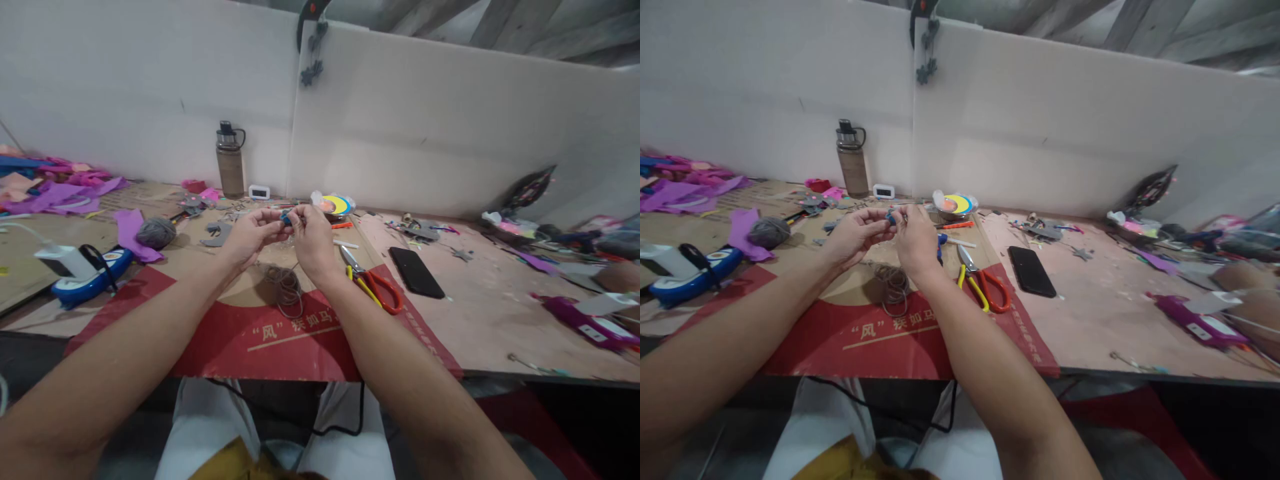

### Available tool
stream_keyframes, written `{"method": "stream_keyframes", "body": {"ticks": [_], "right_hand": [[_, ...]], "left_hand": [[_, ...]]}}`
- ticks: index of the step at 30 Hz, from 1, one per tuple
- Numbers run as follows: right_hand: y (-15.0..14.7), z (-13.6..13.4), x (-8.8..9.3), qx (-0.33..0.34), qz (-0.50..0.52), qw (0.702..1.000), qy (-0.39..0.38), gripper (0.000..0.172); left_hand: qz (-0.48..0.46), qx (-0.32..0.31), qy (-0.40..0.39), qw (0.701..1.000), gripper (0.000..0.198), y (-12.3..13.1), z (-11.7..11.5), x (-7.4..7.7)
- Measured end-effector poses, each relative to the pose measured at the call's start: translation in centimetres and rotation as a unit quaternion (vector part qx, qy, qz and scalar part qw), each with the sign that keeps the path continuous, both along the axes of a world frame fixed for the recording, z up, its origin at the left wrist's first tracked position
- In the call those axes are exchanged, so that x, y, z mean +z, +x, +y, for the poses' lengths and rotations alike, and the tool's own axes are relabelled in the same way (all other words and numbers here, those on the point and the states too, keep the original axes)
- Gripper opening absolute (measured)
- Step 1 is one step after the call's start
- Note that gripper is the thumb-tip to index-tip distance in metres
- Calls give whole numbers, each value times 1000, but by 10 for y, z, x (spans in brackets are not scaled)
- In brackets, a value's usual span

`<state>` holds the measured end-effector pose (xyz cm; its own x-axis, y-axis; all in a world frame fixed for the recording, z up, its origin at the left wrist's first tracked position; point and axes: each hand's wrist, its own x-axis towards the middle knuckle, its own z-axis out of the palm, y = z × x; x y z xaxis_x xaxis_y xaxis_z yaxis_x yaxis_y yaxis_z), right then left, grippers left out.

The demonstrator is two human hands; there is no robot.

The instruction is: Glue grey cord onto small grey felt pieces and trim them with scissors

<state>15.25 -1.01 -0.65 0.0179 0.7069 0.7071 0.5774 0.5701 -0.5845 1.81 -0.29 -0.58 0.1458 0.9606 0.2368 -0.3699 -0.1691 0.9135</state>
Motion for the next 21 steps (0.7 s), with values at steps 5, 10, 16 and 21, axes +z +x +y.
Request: {"method": "stream_keyframes", "body": {"ticks": [5,10,16,21], "right_hand": [[0,1,-1,-4,-3,1000,8,17],[0,-1,0,26,-2,1000,14,16],[-1,-1,-2,74,0,997,-1,16],[0,3,-5,81,23,996,1,15]], "left_hand": [[-27,-36,3,999,18,0,-4,4],[-32,-31,-37,998,22,1,-4,8],[43,-22,-79,996,21,-3,0,7],[29,-24,-61,997,7,-5,-2,9]]}}
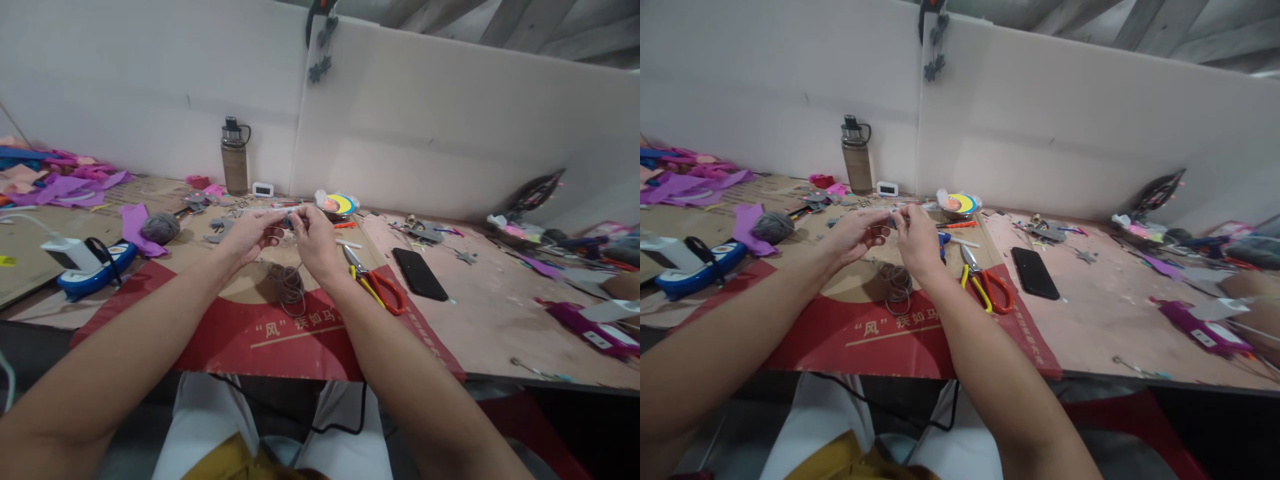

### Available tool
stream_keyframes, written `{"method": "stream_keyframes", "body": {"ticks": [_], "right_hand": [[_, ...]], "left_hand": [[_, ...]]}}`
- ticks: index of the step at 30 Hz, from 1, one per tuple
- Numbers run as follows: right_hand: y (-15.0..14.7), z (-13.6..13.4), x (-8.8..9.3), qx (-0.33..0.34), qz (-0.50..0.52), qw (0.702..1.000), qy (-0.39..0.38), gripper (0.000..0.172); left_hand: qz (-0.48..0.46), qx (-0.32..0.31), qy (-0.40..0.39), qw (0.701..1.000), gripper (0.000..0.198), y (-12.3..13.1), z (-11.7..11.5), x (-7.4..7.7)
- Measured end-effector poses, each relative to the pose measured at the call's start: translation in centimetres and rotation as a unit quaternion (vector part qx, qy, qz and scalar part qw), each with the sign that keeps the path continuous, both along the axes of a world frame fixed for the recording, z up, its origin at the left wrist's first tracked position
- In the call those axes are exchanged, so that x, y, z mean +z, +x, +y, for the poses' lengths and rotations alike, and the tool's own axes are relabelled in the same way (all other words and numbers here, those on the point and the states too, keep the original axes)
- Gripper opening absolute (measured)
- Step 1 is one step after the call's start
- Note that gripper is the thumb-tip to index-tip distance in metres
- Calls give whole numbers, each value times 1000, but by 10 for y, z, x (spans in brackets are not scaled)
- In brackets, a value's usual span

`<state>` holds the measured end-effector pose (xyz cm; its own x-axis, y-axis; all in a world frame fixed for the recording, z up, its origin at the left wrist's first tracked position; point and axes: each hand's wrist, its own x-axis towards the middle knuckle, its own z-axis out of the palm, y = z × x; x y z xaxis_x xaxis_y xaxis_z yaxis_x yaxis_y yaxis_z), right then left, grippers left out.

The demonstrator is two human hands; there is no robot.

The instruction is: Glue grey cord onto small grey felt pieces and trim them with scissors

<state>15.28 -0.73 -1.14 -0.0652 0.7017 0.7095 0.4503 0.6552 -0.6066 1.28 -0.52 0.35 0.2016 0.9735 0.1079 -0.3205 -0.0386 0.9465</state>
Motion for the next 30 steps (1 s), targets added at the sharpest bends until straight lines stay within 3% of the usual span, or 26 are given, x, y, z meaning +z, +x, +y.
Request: {"method": "stream_keyframes", "body": {"ticks": [12,21,30], "right_hand": [[2,-3,2,-9,-5,1000,5,15],[3,-5,3,-54,-7,998,8,13],[0,-6,4,-65,36,997,-31,16]], "left_hand": [[11,17,-21,1000,7,-3,0,3],[-7,38,-26,999,6,2,-4,5],[-2,93,-17,995,14,7,-9,6]]}}
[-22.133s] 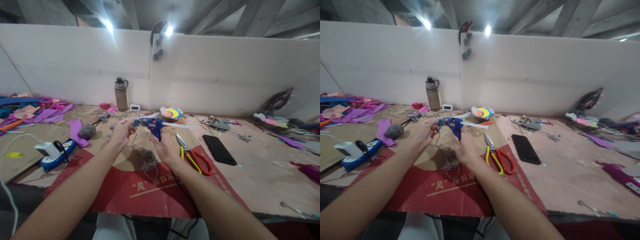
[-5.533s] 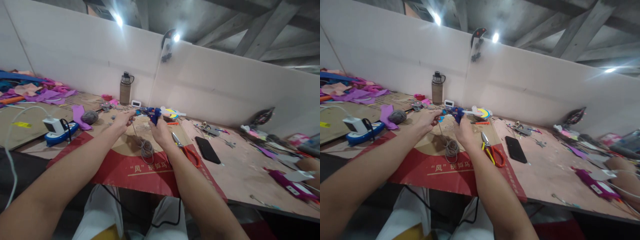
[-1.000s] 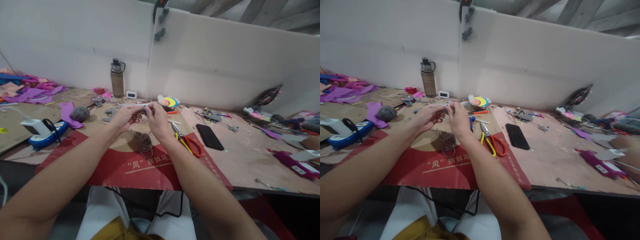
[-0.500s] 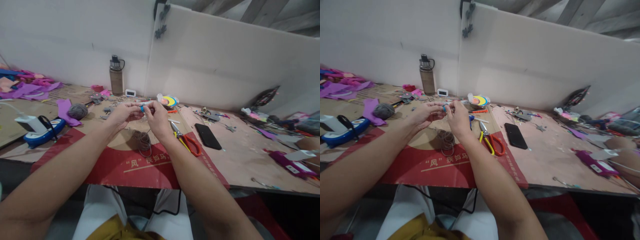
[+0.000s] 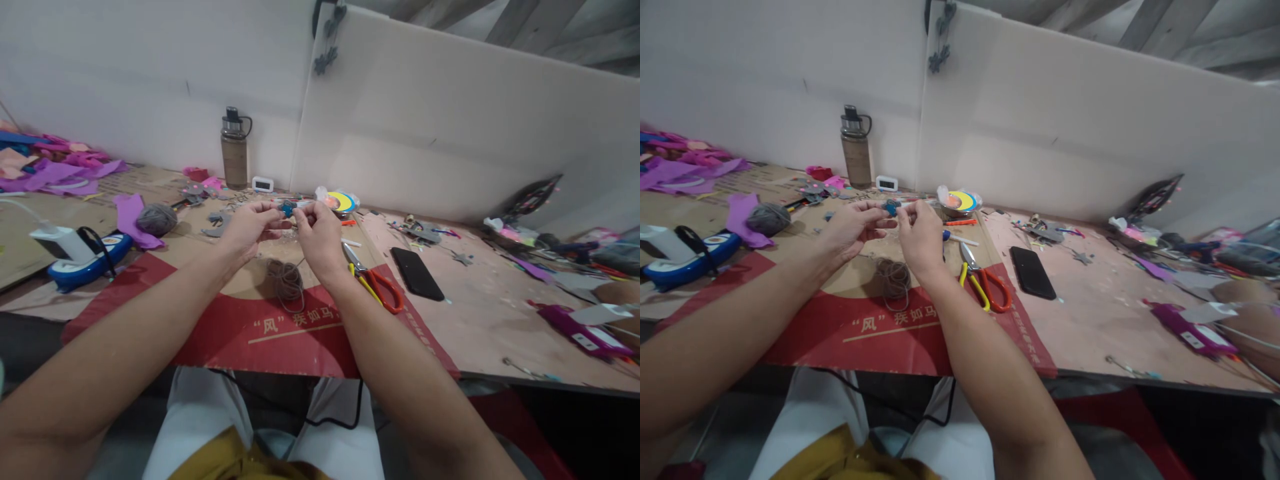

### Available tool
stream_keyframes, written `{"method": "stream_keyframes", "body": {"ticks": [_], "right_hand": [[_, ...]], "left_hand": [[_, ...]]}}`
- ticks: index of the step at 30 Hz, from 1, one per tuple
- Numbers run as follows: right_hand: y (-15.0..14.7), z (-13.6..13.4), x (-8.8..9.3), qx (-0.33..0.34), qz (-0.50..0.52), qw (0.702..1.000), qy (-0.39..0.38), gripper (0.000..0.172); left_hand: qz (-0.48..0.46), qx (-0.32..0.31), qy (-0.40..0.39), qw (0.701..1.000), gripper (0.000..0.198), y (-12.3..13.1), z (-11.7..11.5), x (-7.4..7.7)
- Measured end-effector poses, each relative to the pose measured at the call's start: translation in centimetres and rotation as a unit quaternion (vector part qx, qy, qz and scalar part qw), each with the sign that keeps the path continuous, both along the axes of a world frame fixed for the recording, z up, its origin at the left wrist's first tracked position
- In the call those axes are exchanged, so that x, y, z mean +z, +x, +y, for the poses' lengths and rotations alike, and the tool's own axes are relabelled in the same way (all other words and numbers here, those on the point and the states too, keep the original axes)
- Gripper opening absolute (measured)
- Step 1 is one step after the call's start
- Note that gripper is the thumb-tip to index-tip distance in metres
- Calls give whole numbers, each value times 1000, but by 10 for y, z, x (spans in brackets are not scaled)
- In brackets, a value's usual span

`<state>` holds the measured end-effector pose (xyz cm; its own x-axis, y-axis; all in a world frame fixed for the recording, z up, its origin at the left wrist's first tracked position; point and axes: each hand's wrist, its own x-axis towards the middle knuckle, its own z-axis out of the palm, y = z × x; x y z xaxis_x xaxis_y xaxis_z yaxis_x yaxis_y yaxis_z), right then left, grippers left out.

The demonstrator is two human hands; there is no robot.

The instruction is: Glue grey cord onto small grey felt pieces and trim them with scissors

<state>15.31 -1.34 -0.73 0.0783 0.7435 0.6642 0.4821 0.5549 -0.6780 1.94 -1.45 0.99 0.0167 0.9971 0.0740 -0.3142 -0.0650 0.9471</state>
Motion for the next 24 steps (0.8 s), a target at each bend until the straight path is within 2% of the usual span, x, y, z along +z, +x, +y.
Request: {"method": "stream_keyframes", "body": {"ticks": [8,17,24], "right_hand": [[-3,3,1,34,69,995,-69,20],[-2,13,-8,71,127,985,-96,26],[-3,15,-8,108,180,972,-107,19]], "left_hand": [[-20,14,-10,1000,13,6,-4,2],[-39,7,13,999,14,9,-5,-2],[-35,-13,38,999,20,10,-3,-8]]}}
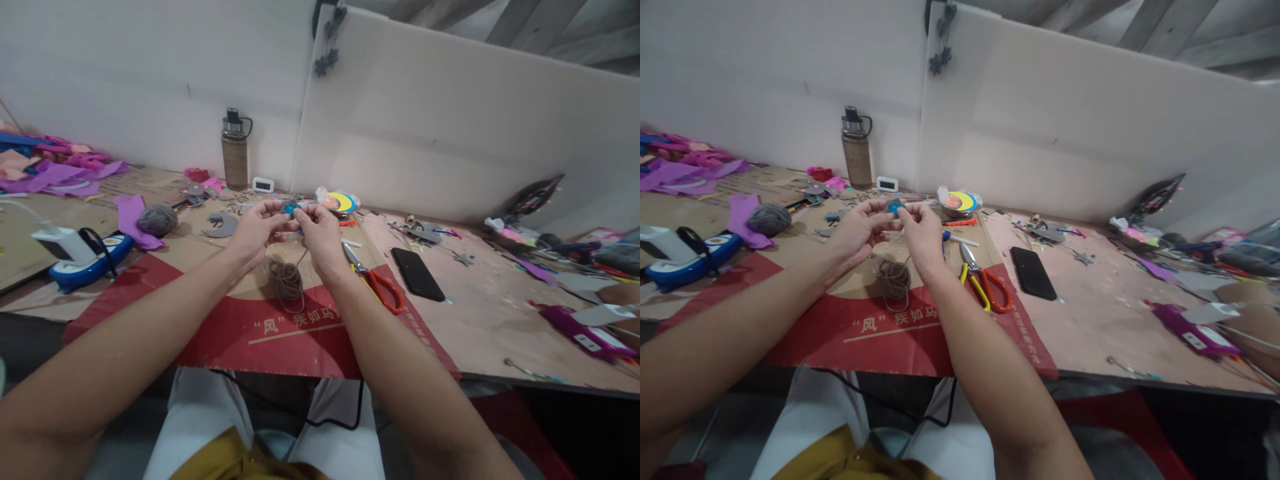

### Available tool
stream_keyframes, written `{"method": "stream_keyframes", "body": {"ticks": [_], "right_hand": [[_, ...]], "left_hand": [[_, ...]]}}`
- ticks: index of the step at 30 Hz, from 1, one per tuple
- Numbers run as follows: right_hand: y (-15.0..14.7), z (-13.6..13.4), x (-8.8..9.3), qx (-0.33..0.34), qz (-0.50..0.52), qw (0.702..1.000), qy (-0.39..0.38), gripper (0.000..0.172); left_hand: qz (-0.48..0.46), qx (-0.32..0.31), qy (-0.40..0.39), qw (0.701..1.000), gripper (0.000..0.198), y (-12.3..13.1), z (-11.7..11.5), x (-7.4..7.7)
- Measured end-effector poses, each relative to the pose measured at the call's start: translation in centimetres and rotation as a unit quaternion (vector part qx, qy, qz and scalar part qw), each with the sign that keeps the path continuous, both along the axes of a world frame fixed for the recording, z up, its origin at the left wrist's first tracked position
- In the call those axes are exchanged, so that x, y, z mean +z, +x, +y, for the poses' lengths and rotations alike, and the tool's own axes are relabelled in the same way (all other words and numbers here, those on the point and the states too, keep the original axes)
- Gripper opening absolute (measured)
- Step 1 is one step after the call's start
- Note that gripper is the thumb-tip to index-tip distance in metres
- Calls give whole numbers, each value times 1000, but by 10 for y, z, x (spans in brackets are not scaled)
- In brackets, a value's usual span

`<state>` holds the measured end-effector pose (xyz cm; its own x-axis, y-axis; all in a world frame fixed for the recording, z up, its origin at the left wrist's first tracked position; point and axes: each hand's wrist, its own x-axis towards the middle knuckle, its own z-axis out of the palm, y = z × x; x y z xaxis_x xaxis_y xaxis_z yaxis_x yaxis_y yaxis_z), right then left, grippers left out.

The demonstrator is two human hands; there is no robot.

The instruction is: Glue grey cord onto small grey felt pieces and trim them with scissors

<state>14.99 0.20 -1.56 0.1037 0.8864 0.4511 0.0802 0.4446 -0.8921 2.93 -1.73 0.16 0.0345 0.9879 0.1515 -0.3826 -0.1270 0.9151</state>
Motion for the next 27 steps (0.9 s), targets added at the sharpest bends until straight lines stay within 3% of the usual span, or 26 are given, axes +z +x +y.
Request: {"method": "stream_keyframes", "body": {"ticks": [4,8,14,20,27], "right_hand": [[8,0,6,3,-60,998,-4,17],[19,1,10,52,-128,990,-33,20],[22,-2,11,86,-147,983,-74,18],[19,-8,16,102,-95,981,-136,21],[15,-7,16,114,-70,982,-131,14]], "left_hand": [[85,-43,20,995,13,-7,1,2],[158,-30,32,987,15,-20,7,7],[253,-69,43,964,12,-29,8,13],[229,-68,23,971,12,-29,10,9],[215,-53,41,974,12,-28,16,2]]}}
